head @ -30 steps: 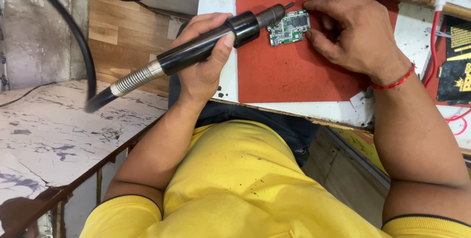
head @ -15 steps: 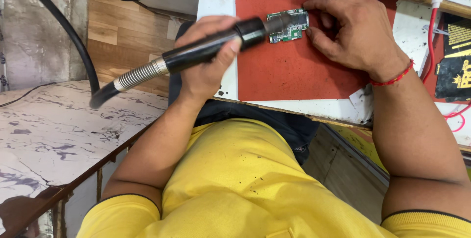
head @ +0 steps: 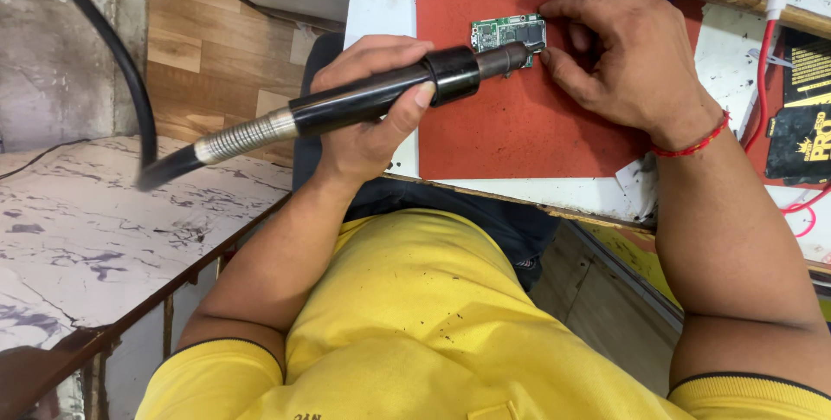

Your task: The person cleans a small green circuit board with a toothbrush, then uses a hot air gun to heat specific components on the board. The person holds the board steady with one hand while applying heat with the other.

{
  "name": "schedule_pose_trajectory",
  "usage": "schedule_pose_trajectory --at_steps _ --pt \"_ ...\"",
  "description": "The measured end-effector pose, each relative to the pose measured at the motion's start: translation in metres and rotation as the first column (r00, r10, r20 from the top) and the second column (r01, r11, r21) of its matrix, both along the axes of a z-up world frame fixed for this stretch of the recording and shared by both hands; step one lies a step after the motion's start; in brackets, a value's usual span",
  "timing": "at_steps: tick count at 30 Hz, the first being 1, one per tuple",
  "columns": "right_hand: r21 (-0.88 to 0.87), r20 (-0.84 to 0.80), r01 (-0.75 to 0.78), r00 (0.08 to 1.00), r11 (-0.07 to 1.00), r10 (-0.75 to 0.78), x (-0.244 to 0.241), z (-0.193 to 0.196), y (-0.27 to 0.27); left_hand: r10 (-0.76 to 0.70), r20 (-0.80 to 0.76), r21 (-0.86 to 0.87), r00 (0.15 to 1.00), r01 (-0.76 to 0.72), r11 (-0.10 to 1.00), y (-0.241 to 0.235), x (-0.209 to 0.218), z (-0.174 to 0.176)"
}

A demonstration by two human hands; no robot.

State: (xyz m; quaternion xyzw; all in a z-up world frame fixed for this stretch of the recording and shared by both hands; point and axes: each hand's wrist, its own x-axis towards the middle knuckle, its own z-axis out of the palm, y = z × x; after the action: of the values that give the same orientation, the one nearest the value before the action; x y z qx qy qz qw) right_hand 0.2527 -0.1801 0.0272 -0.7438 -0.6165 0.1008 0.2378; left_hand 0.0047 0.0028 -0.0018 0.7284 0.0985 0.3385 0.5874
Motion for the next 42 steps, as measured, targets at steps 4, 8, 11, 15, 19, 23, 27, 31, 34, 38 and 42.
schedule_pose_trajectory --at_steps 4,8,11,15,19,23,27,31,34,38,42 --pt "0.002 -0.001 -0.001 1.0 1.0 0.001 0.001 0.0 0.001 0.128 -0.04 -0.087 0.991 -0.131 0.988 -0.001 0.002 -0.002" --pt "-0.007 -0.002 0.0 1.0 1.0 0.0 0.0 0.0 0.0 0.108 -0.039 -0.079 0.993 -0.111 0.991 -0.002 0.002 -0.005" --pt "-0.001 0.01 -0.003 1.0 1.0 0.003 0.0 0.0 0.001 0.104 -0.039 -0.037 0.994 -0.105 0.994 0.001 0.0 -0.004" --pt "-0.005 0.007 -0.005 1.0 1.0 0.005 -0.001 0.001 0.002 0.104 -0.011 -0.049 0.995 -0.104 0.993 -0.003 -0.001 -0.003" --pt "0.004 0.007 -0.011 1.0 1.0 0.011 -0.001 0.001 0.001 0.12 -0.025 -0.103 0.992 -0.122 0.987 -0.002 0.001 -0.002" --pt "0.006 0.033 -0.022 0.999 1.0 0.022 -0.001 0.001 0.0 0.119 -0.014 -0.115 0.993 -0.12 0.986 -0.002 0.0 -0.002" --pt "0.013 0.004 -0.024 1.0 1.0 0.024 0.0 0.0 -0.001 0.003 -0.001 -0.015 1.0 -0.003 1.0 0.0 -0.002 -0.002" --pt "0.017 0.025 -0.028 0.999 0.999 0.028 -0.002 0.003 0.002 0.141 -0.032 -0.031 0.99 -0.142 0.989 -0.003 -0.001 -0.002" --pt "0.034 0.019 -0.027 0.999 0.999 0.027 -0.006 0.011 0.005 0.055 -0.025 -0.013 0.998 -0.055 0.998 0.0 -0.002 -0.001" --pt "0.025 0.025 -0.02 0.999 0.999 0.02 -0.011 0.02 0.012 0.113 -0.029 -0.056 0.993 -0.114 0.992 -0.001 -0.003 -0.003" --pt "0.043 0.031 -0.038 0.999 0.998 0.036 -0.01 0.021 0.013 0.11 0.018 -0.05 0.994 -0.109 0.993 -0.003 -0.002 -0.006"
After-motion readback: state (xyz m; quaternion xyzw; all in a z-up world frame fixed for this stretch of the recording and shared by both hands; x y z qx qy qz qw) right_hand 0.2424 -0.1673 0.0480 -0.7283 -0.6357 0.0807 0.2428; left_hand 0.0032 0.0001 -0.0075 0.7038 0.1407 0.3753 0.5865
